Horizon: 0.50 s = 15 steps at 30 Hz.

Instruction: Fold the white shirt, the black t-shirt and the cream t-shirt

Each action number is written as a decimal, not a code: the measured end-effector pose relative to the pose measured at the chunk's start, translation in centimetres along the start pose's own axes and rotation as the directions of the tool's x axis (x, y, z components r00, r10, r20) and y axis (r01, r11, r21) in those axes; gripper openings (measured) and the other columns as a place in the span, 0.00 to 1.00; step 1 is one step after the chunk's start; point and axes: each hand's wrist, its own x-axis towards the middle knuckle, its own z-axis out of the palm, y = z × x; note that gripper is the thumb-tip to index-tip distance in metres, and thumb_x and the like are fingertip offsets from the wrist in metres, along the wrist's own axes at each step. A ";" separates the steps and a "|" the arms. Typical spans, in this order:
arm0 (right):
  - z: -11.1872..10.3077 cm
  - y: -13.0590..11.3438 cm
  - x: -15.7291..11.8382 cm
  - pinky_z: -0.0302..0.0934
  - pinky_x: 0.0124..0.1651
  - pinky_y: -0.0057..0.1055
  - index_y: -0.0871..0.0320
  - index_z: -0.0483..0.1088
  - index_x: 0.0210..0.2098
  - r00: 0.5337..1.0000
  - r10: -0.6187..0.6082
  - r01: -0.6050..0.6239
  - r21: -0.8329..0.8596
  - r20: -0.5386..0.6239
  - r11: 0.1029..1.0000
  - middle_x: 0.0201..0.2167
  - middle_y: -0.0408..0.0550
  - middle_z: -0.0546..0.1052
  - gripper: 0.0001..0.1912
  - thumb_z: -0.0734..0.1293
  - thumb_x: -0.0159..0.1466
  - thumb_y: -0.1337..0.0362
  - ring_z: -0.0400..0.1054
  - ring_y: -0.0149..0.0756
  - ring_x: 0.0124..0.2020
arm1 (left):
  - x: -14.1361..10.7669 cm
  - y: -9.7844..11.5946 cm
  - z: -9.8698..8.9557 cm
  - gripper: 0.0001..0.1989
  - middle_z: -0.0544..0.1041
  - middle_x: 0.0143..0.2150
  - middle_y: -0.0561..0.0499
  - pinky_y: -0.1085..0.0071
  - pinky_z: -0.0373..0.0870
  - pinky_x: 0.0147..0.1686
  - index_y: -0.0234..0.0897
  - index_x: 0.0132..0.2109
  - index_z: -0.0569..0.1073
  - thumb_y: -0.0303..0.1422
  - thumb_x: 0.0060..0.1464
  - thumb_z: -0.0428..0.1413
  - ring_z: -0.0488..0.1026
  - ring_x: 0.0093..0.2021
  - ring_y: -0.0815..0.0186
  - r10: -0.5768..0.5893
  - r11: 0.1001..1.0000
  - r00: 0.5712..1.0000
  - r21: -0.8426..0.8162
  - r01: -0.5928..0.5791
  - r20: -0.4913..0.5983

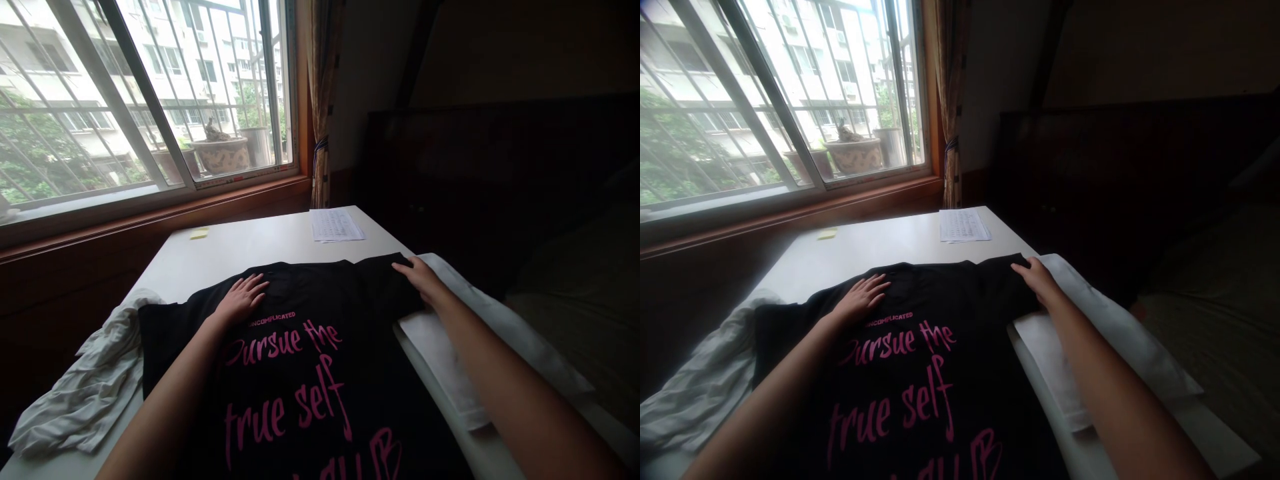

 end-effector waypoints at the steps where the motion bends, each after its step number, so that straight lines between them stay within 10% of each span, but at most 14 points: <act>1: -0.3 0.1 0.0 0.74 0.39 0.42 0.55 0.73 0.41 0.999 0.034 -0.035 0.014 0.003 0.999 0.35 0.52 0.82 0.18 0.73 0.59 0.50 0.78 0.47 0.36 | 0.0 0.1 -0.1 0.25 0.54 0.76 0.52 0.49 0.45 0.73 0.50 0.71 0.62 0.46 0.72 0.42 0.49 0.76 0.56 -0.001 1.000 1.000 -0.002 0.001 0.000; 15: -1.5 0.5 -1.4 0.70 0.53 0.49 0.54 0.72 0.53 0.997 -0.078 0.077 -0.031 -0.024 0.997 0.47 0.53 0.81 0.21 0.68 0.63 0.53 0.76 0.51 0.48 | 1.5 2.0 -2.1 0.25 0.61 0.73 0.44 0.46 0.62 0.67 0.44 0.69 0.65 0.36 0.67 0.50 0.62 0.70 0.48 -0.018 0.999 0.990 -0.053 0.011 -0.138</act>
